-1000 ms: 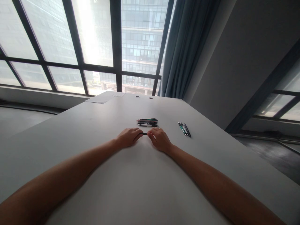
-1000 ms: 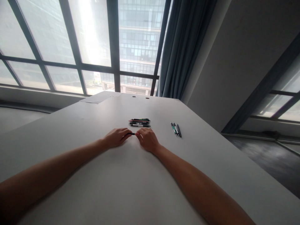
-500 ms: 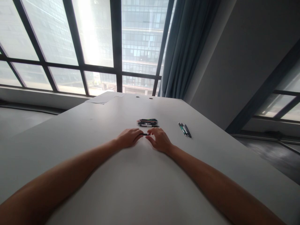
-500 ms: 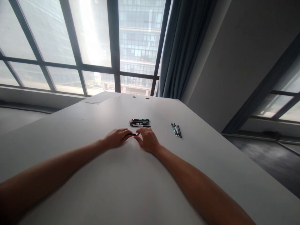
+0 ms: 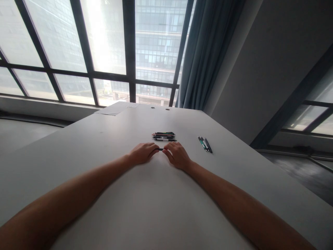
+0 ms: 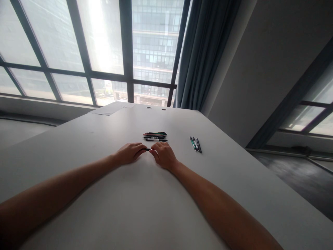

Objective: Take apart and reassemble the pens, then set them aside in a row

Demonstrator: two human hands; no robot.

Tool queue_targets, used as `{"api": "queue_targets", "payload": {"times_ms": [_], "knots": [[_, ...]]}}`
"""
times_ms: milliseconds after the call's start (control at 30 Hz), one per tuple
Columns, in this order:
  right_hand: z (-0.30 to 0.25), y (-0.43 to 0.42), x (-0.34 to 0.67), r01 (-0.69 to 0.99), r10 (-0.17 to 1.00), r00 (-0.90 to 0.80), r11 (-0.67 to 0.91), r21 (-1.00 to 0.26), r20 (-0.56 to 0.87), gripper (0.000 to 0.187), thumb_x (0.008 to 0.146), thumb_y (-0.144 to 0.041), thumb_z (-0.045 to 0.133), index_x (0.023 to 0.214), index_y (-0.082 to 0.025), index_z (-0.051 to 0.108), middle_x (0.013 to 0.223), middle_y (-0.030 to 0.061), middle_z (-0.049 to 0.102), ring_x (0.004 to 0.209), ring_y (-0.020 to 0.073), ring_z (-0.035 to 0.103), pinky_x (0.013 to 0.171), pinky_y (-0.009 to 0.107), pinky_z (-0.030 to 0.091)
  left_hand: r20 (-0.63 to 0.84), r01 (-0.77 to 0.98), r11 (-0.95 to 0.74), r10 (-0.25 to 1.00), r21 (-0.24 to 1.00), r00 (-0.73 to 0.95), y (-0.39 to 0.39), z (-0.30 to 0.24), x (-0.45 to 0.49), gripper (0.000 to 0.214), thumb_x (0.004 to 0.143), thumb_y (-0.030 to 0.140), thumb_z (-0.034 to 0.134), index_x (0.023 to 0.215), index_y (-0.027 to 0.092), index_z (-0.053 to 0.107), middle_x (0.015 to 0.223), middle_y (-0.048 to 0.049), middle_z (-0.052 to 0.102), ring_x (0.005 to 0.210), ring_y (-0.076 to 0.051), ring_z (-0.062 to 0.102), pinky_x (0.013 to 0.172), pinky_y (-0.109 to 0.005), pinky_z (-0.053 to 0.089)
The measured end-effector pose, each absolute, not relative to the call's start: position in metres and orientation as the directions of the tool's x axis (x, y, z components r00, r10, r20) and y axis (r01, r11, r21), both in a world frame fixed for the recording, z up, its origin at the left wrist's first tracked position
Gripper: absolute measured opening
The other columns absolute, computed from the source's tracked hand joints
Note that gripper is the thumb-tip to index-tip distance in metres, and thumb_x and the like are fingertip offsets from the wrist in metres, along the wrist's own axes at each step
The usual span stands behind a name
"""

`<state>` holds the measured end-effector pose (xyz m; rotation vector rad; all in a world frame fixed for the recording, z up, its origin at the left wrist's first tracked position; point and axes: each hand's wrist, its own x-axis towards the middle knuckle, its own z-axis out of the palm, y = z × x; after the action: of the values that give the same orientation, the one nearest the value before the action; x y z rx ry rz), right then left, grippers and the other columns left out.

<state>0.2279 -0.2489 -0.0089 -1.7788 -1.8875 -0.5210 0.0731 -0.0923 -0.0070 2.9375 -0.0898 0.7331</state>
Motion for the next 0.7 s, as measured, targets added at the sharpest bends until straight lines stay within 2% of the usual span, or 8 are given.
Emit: {"api": "queue_targets", "payload": {"times_ms": [200, 433, 600, 700], "knots": [[-0.007, -0.249, 0.228, 0.998, 0.785, -0.048, 0.068, -0.009, 0.618, 0.032, 0.098, -0.032, 0.04, 0.078, -0.017, 0.06, 0.075, 0.0057, 0.064, 0.073, 0.0186, 0.053, 0.073, 0.033, 0.032, 0.504, -0.102, -0.993, -0.058, 0.06, 0.862, -0.091, -0.01, 0.075, 0.035, 0.1, 0.038, 0.035, 0.108, 0.02, 0.064, 0.091, -0.0059, 0.07, 0.075, -0.015, 0.064, 0.067, -0.025, 0.047], [-0.011, -0.245, 0.228, 0.991, 0.784, 0.109, -0.035, -0.132, 0.611, 0.03, 0.096, -0.027, 0.044, 0.071, -0.019, 0.059, 0.07, 0.0043, 0.064, 0.071, 0.0182, 0.054, 0.074, 0.032, 0.034, 0.508, -0.084, -0.993, -0.033, 0.078, 0.861, -0.095, -0.011, 0.078, 0.034, 0.099, 0.038, 0.036, 0.11, 0.019, 0.063, 0.092, -0.0077, 0.069, 0.079, -0.017, 0.065, 0.071, -0.027, 0.05], [-0.011, -0.245, 0.24, 0.969, 0.714, 0.246, -0.163, -0.186, 0.655, 0.028, 0.097, -0.025, 0.04, 0.077, -0.019, 0.06, 0.083, 0.0073, 0.066, 0.081, 0.0209, 0.056, 0.077, 0.034, 0.036, 0.527, 0.015, -0.997, 0.055, 0.08, 0.848, -0.093, -0.008, 0.078, 0.029, 0.098, 0.031, 0.038, 0.116, 0.021, 0.058, 0.103, -0.0098, 0.068, 0.092, -0.021, 0.065, 0.08, -0.034, 0.052], [-0.006, -0.247, 0.239, 0.984, 0.709, 0.175, -0.14, -0.107, 0.683, 0.02, 0.095, -0.026, 0.044, 0.097, -0.018, 0.062, 0.1, 0.0108, 0.066, 0.097, 0.0249, 0.055, 0.089, 0.04, 0.036, 0.534, 0.013, -0.997, 0.054, 0.079, 0.844, -0.092, -0.008, 0.078, 0.027, 0.098, 0.032, 0.039, 0.112, 0.021, 0.059, 0.099, -0.0081, 0.07, 0.088, -0.019, 0.066, 0.078, -0.032, 0.052]]}}
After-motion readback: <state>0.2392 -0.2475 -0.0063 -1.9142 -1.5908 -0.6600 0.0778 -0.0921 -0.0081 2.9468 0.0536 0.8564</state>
